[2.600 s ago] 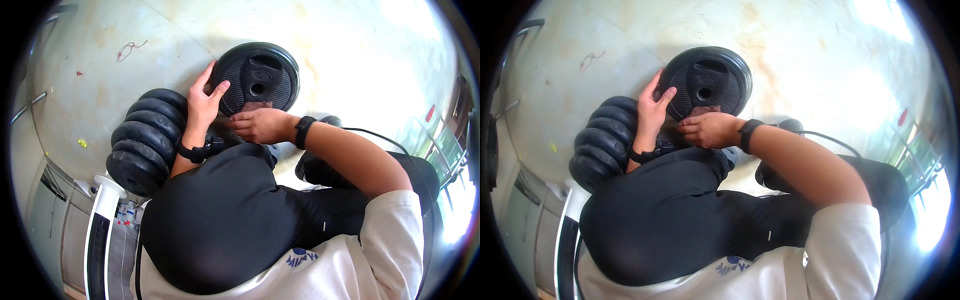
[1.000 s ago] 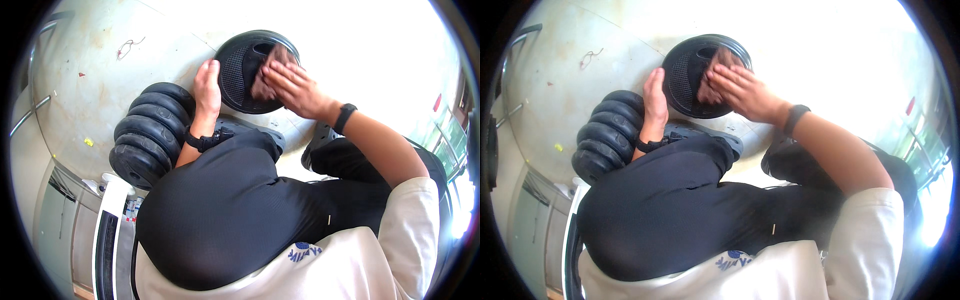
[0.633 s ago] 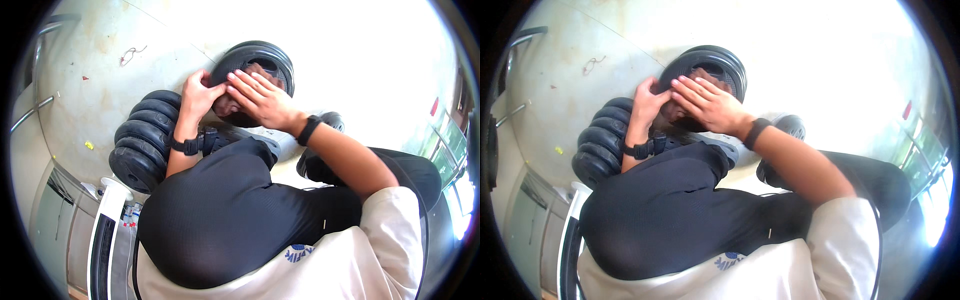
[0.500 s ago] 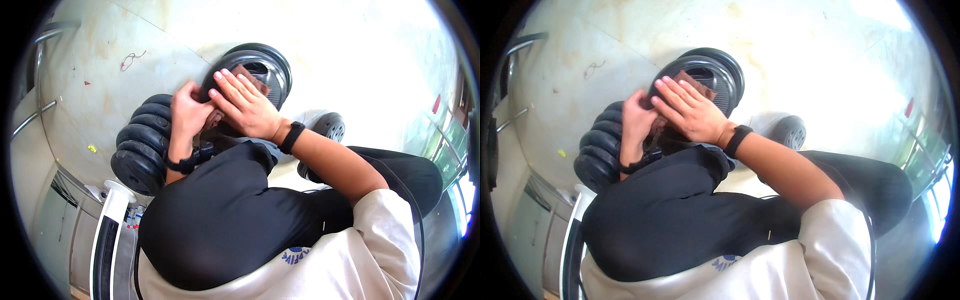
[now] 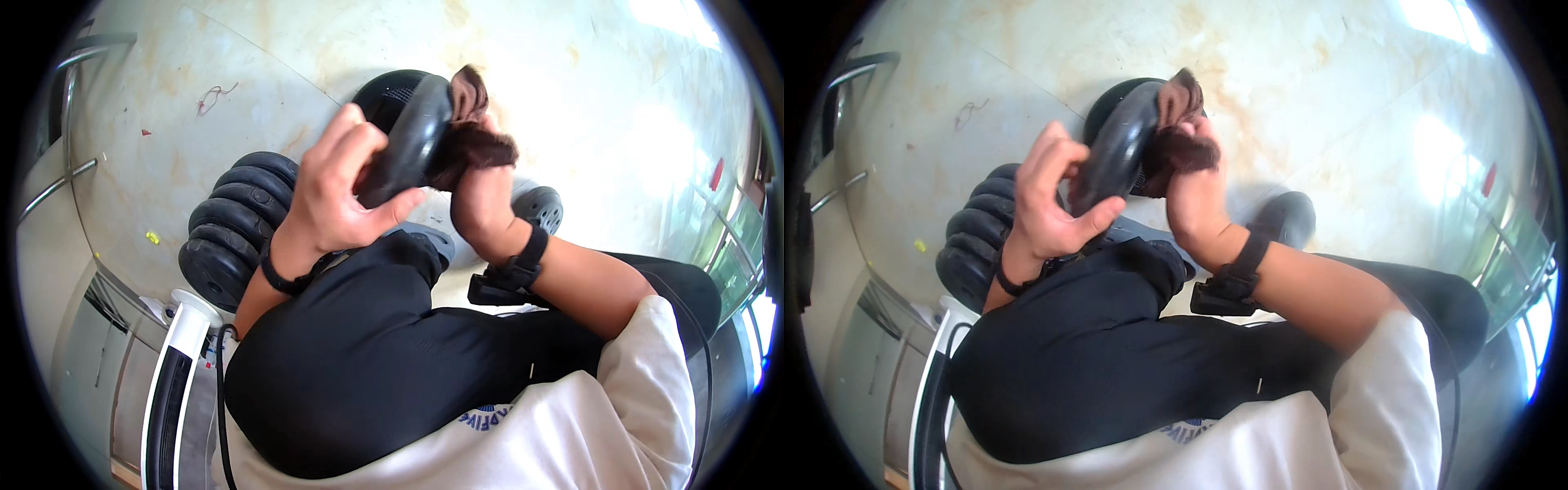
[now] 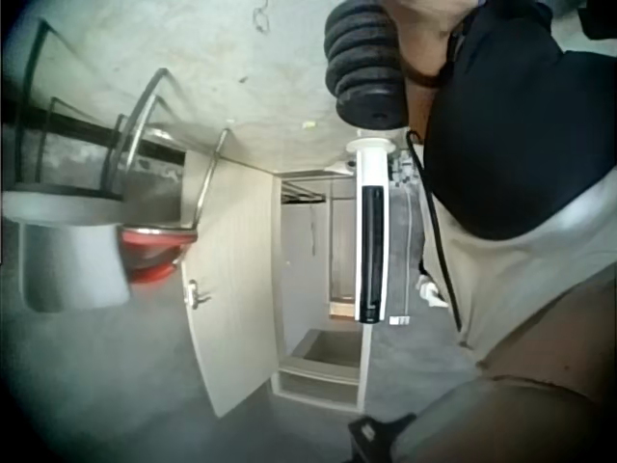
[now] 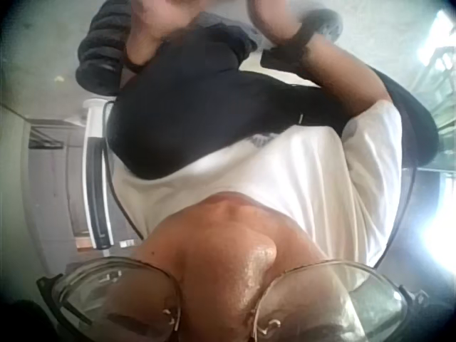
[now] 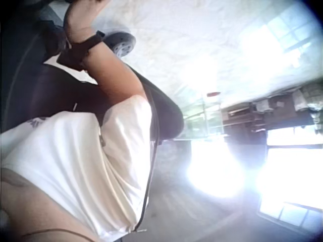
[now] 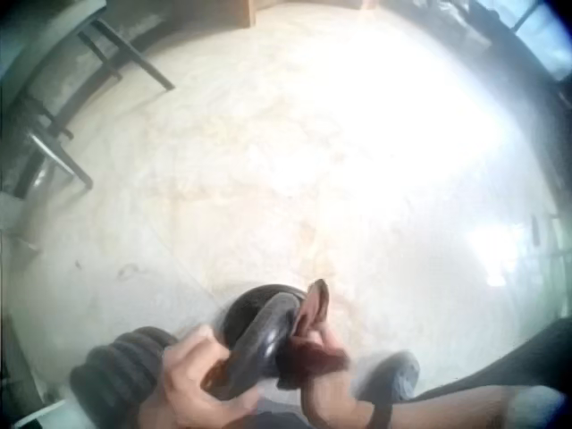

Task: The person assembles a dumbbell by sliding multiple weight plates onto a bar and securing them with collars. They handle the plates and bar by hand, arranging them on the floor before lifting the completed dumbbell.

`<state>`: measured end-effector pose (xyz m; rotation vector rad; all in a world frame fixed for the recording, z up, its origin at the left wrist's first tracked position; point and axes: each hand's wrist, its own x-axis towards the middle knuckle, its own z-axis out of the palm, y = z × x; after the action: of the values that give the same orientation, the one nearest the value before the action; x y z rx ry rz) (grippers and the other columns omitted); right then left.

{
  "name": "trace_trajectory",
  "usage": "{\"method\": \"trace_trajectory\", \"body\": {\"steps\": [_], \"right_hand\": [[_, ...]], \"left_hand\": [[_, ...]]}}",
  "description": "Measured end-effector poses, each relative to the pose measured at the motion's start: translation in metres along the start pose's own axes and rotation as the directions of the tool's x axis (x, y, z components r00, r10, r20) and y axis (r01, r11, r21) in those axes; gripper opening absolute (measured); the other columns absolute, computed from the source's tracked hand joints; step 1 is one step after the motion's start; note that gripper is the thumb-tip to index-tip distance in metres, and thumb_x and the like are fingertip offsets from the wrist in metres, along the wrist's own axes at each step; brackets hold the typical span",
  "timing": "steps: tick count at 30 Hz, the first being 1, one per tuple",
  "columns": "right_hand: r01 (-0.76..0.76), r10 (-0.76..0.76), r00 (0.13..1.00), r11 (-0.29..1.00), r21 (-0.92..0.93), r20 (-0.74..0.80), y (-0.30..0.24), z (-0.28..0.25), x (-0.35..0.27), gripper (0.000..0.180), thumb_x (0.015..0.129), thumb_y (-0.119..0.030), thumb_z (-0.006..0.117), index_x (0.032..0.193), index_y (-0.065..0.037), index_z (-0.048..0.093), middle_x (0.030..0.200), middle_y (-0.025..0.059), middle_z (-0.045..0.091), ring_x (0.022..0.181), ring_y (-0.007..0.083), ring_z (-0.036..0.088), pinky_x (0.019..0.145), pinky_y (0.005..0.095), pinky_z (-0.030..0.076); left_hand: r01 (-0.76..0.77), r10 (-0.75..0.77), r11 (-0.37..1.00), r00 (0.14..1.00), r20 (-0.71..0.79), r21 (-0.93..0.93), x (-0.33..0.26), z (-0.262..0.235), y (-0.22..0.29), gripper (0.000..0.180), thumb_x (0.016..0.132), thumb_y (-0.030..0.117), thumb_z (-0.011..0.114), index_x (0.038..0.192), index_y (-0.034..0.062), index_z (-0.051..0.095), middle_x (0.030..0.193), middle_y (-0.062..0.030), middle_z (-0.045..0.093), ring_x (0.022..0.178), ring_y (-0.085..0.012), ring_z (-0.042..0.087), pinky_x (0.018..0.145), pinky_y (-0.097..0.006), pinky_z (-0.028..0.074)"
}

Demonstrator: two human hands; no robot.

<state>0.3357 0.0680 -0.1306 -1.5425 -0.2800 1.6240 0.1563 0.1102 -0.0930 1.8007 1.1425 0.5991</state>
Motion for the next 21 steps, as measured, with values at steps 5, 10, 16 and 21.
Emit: {"method": "trace_trajectory", "body": {"steps": [5, 10, 16, 21], "right_hand": [[-0.166, 0.169, 0.983, 0.985, 0.04, -0.074, -0.021, -0.031, 0.03, 0.037, 0.097, -0.035, 0.045, 0.108, -0.003, 0.06, 0.091, 0.0103, 0.063, 0.074, 0.0191, 0.061, 0.061, 0.0301, 0.048], [-0.303, 0.292, 0.936, 0.953, -0.029, -0.199, -0.044, -0.04, 0.025, 0.035, 0.092, -0.025, 0.045, 0.108, 0.001, 0.061, 0.096, 0.015, 0.065, 0.084, 0.0228, 0.063, 0.074, 0.0312, 0.05], [-0.157, 0.119, 0.945, 0.982, -0.102, -0.305, -0.029, -0.087, 0.042, 0.036, 0.093, -0.026, 0.045, 0.107, 0.002, 0.062, 0.095, 0.0162, 0.067, 0.085, 0.0223, 0.064, 0.078, 0.0323, 0.051], [-0.121, 0.061, 0.955, 0.974, -0.192, -0.291, -0.008, -0.081, 0.071, 0.035, 0.092, -0.026, 0.048, 0.099, 0.004, 0.065, 0.09, 0.0128, 0.067, 0.081, 0.0191, 0.061, 0.075, 0.0307, 0.049]], "left_hand": [[-0.089, 0.134, 0.978, 0.961, 0.241, -0.188, 0.011, 0.012, -0.036, 0.055, 0.071, 0.034, 0.082, 0.109, 0.0012, 0.06, 0.112, -0.0152, 0.053, 0.102, -0.0294, 0.052, 0.089, -0.037, 0.044], [0.099, -0.126, 0.955, 0.989, 0.081, 0.278, -0.021, 0.059, -0.069, 0.091, 0.059, 0.034, 0.086, 0.137, 0.0113, 0.045, 0.14, -0.015, 0.04, 0.131, -0.0386, 0.032, 0.109, -0.048, 0.03], [0.071, -0.066, 0.923, 0.997, -0.027, 0.378, -0.047, 0.103, -0.086, 0.097, 0.067, 0.063, 0.072, 0.143, 0.0135, 0.039, 0.151, -0.0168, 0.03, 0.14, -0.0411, 0.02, 0.111, -0.059, 0.014], [0.138, -0.032, 0.861, 0.975, -0.219, 0.489, -0.044, 0.112, -0.098, 0.091, 0.076, 0.07, 0.06, 0.143, 0.0123, 0.039, 0.152, -0.0205, 0.027, 0.14, -0.0434, 0.019, 0.109, -0.06, 0.014]]}}
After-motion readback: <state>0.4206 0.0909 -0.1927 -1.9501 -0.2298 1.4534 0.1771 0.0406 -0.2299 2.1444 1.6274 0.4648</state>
